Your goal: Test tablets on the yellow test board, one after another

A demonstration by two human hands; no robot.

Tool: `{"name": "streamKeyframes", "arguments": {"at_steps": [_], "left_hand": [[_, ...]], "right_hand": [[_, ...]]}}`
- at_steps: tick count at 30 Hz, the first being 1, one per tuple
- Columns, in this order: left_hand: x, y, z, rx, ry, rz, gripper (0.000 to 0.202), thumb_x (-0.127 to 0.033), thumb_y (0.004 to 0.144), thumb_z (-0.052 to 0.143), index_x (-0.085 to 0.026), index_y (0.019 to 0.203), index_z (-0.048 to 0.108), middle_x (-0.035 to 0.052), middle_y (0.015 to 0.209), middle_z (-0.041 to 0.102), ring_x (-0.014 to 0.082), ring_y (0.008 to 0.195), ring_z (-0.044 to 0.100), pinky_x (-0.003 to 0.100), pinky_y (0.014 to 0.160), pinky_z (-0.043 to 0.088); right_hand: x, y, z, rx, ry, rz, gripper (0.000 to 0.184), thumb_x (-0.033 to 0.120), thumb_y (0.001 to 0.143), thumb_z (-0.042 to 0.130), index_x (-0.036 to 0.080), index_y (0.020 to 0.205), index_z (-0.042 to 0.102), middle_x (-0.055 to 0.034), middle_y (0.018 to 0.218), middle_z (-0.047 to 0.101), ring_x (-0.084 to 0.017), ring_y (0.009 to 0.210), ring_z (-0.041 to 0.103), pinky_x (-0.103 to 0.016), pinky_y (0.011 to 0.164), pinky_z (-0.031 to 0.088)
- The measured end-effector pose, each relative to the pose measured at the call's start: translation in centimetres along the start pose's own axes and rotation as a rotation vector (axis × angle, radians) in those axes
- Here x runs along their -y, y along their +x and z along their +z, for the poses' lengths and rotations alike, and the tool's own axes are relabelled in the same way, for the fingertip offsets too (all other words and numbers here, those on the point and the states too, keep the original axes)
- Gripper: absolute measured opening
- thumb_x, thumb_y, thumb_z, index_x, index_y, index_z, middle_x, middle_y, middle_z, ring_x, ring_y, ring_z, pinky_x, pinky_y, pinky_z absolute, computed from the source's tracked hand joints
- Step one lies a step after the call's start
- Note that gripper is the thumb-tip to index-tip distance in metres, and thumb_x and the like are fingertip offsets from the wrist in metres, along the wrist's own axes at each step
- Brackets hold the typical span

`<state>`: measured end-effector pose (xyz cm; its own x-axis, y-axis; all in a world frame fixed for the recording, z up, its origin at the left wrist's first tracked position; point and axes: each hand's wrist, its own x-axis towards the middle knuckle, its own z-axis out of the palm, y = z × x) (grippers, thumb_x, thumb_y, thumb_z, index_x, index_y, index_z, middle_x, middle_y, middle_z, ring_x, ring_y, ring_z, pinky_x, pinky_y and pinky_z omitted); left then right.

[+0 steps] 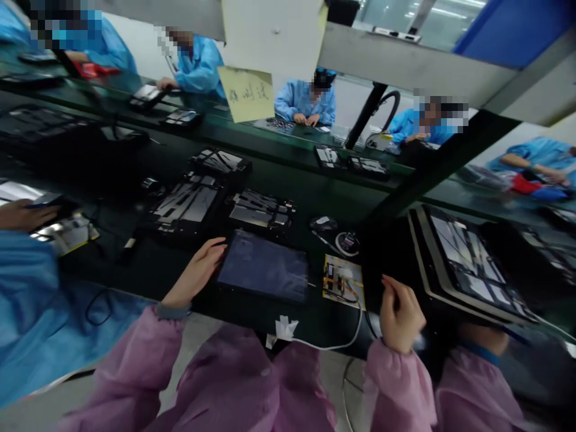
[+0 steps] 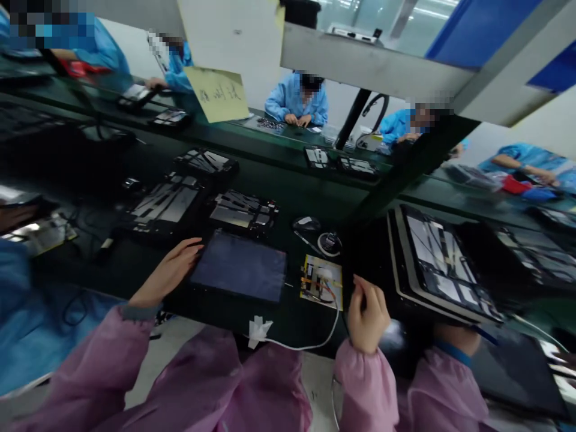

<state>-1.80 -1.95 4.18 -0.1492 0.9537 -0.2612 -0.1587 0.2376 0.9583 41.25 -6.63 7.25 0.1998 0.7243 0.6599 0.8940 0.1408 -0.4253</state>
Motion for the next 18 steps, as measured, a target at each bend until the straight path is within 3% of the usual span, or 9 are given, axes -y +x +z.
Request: {"name": "streamKeyframes", "arguments": {"at_steps": [2,4,6,9,12,18], "left_hand": [[-0.1,1.0,0.5,0.012,-0.17,-0.101,0.048,-0.043,0.075,0.068,-0.02,0.117,0.061,0.0091,0.11,0.069,0.0211,0.092,0.067,0.03,0.074,0.053],[0.0,2.0,1.1,0.036,-0.212,-0.181,0.041,-0.044,0.075,0.067,-0.015,0.103,0.068,0.0108,0.097,0.072,0.0232,0.084,0.068,0.034,0.072,0.054],[0.1,2.8,1.7,0.056,-0.201,-0.223,0.04,-0.048,0.074,0.068,-0.012,0.092,0.07,0.0117,0.088,0.073,0.0255,0.082,0.069,0.038,0.074,0.055],[0.3,3.2,2.4,0.028,-0.209,-0.187,0.044,-0.048,0.069,0.074,-0.012,0.094,0.07,0.0095,0.088,0.074,0.0256,0.086,0.069,0.036,0.081,0.053],[0.8,3.2,2.5,0.022,-0.222,-0.092,0.047,-0.049,0.069,0.076,-0.014,0.1,0.07,0.0092,0.098,0.074,0.0252,0.096,0.068,0.034,0.087,0.051],[2.1,3.8,2.2,-0.033,-0.209,-0.032,0.049,-0.054,0.07,0.075,-0.016,0.102,0.071,0.0093,0.106,0.072,0.0258,0.105,0.065,0.034,0.093,0.049]], "right_hand": [[3.3,-1.1,-0.8,0.001,0.053,-0.038,0.023,0.023,0.094,0.047,0.02,0.103,0.068,-0.0107,0.096,0.068,-0.026,0.09,0.064,-0.04,0.081,0.05],[6.9,-2.6,-0.2,0.115,0.159,-0.126,0.024,0.019,0.092,0.047,0.023,0.106,0.066,-0.0096,0.094,0.066,-0.026,0.09,0.063,-0.041,0.079,0.051],[10.1,-4.2,1.8,0.292,0.279,-0.265,0.03,0.016,0.091,0.048,0.025,0.115,0.064,-0.0097,0.1,0.065,-0.026,0.096,0.062,-0.043,0.081,0.053],[13.0,-5.9,5.0,0.476,0.368,-0.436,0.035,0.016,0.09,0.05,0.025,0.122,0.061,-0.0102,0.113,0.063,-0.027,0.108,0.058,-0.047,0.087,0.052],[13.6,-6.5,6.6,0.505,0.368,-0.437,0.035,0.015,0.09,0.05,0.023,0.122,0.06,-0.0112,0.115,0.062,-0.027,0.111,0.056,-0.049,0.089,0.051],[12.4,-7.1,6.5,0.477,0.325,-0.341,0.036,0.014,0.089,0.051,0.023,0.123,0.059,-0.0118,0.117,0.06,-0.028,0.111,0.054,-0.051,0.09,0.049]]}}
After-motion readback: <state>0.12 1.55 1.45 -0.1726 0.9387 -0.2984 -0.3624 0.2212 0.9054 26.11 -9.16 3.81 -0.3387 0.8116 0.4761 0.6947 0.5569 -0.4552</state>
